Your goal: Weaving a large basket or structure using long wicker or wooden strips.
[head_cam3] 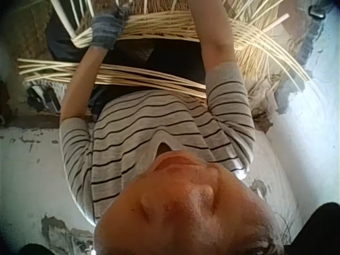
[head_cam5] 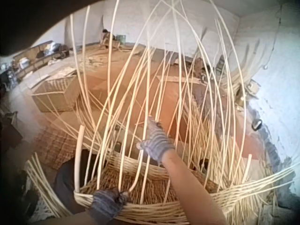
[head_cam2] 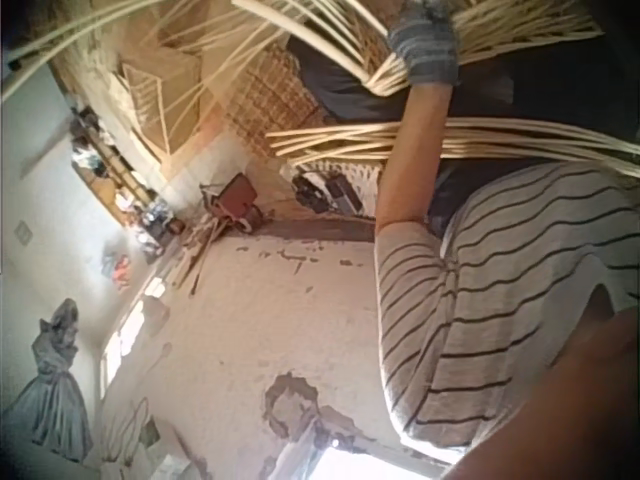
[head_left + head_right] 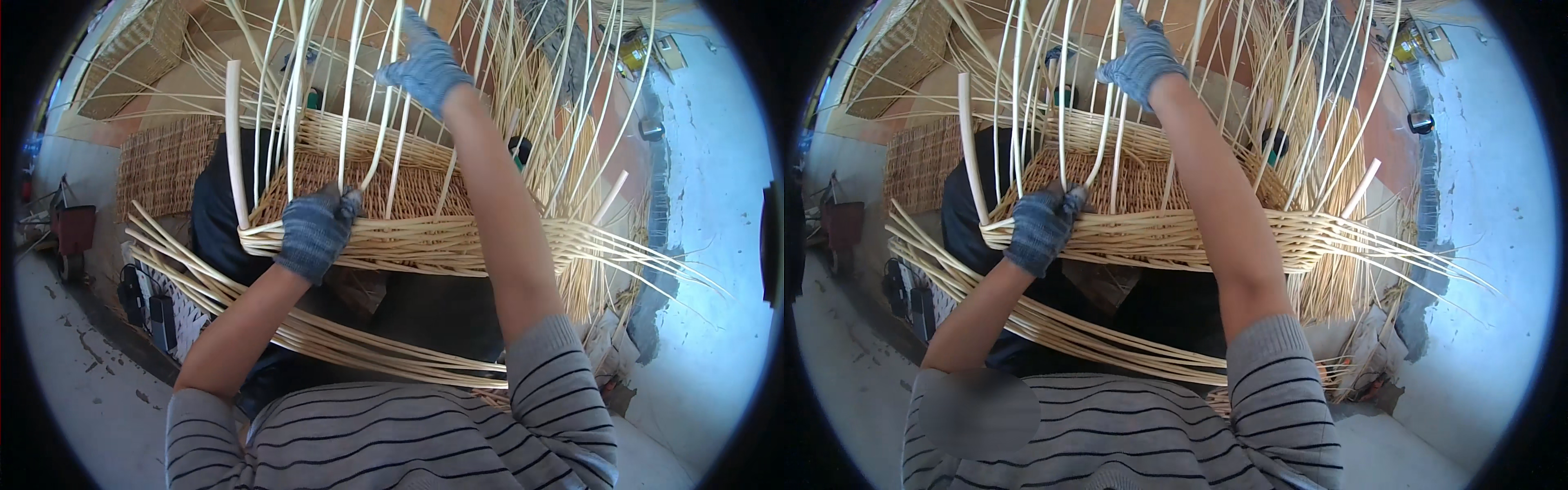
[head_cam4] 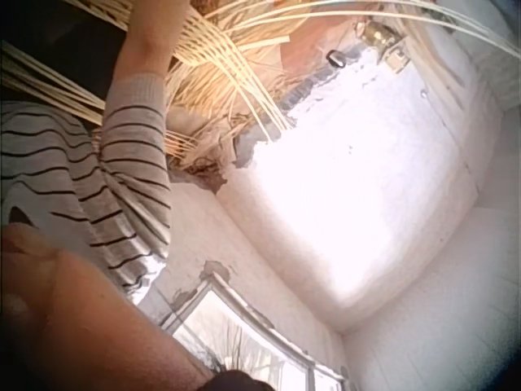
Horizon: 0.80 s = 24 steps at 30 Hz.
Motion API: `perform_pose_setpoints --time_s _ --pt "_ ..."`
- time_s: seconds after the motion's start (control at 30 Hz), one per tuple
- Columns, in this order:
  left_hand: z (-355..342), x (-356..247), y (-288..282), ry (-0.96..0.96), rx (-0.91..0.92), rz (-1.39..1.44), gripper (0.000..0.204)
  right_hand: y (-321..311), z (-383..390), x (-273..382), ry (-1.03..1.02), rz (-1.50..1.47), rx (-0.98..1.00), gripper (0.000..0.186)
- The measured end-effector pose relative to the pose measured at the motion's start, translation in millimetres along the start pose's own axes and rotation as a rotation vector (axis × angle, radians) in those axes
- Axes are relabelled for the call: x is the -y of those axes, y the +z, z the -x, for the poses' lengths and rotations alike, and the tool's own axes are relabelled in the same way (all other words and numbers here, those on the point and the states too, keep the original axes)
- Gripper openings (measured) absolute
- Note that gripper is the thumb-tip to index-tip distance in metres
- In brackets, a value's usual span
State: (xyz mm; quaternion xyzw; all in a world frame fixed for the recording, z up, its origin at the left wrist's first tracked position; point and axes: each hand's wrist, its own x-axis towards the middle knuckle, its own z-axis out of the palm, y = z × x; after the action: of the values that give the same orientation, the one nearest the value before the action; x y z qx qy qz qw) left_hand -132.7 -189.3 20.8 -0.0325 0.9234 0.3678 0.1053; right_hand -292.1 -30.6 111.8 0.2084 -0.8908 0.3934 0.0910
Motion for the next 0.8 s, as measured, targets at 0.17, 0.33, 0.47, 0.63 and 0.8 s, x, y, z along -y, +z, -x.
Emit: perform_pose_setpoints --time_s 0.17,0.33,0.47,0.63,0.8 --pt "-7 5 -11 0.053 0.131 0.197 0.027 -19 110 -24 0.128 -0.802 -0.598 0.036" --pt "-12 -26 -21 -0.053 0.232 0.198 0.062 -13 227 -29 0.506 -0.767 -0.770 0.024" --pt "-6 -68 -20 -0.204 0.126 -0.188 0.074 -19 225 15 0.141 -0.759 -0.661 0.021" --pt "5 -118 -9 0.362 -0.514 -0.755 0.091 -59 244 -36 0.718 -1.479 -0.743 0.014" --pt "-14 -139 36 0.334 0.359 -0.273 0.037 -129 229 -74 0.569 -1.023 -0.615 0.008"
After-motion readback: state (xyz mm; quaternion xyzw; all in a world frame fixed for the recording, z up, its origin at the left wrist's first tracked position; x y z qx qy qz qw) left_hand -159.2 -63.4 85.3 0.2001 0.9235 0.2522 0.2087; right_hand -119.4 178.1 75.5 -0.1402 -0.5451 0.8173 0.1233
